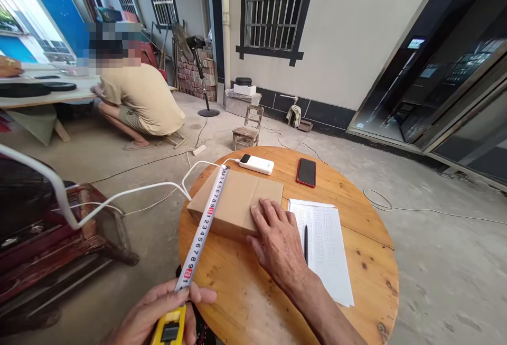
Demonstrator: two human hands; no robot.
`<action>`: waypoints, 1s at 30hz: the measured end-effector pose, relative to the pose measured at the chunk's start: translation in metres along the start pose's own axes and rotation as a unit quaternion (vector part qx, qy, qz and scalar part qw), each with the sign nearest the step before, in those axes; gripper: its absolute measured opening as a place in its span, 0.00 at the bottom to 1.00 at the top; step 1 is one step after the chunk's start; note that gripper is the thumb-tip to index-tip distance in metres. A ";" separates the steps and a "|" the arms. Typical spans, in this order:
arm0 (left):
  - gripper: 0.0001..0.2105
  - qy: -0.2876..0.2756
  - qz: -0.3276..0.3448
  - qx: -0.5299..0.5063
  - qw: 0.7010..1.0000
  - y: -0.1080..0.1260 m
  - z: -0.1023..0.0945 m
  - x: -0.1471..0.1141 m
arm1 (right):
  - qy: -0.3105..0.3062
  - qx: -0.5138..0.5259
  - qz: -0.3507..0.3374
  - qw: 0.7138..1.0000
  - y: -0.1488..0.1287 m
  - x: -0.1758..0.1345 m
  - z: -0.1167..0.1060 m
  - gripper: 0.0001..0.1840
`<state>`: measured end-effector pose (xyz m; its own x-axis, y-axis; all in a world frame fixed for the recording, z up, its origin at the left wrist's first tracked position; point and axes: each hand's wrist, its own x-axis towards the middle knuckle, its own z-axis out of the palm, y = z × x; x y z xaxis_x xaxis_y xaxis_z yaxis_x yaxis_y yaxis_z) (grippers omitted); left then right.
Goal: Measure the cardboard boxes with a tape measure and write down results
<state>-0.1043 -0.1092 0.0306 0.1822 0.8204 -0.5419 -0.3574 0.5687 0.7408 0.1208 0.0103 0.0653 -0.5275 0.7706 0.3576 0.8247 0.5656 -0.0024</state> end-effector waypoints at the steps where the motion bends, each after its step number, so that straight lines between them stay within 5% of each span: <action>1: 0.15 -0.012 -0.010 0.011 1.000 0.003 0.002 0.000 | 0.005 -0.002 0.003 1.000 -0.002 -0.002 0.000 0.27; 12: 0.09 0.005 -0.040 0.015 0.999 0.026 0.021 -0.005 | 0.086 -0.035 -0.004 0.996 -0.023 -0.027 0.011 0.26; 19: 0.10 0.041 -0.039 0.023 0.998 0.016 0.024 -0.005 | 0.082 -0.031 -0.021 0.996 -0.020 -0.032 0.012 0.27; 30: 0.08 0.023 -0.026 0.014 0.999 0.016 0.023 -0.006 | 0.081 -0.025 -0.020 0.996 -0.018 -0.032 0.016 0.29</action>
<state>-0.0899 -0.1036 0.0548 0.1572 0.7866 -0.5971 -0.3224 0.6124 0.7218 0.1201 -0.0198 0.0391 -0.5231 0.6886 0.5021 0.8151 0.5763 0.0589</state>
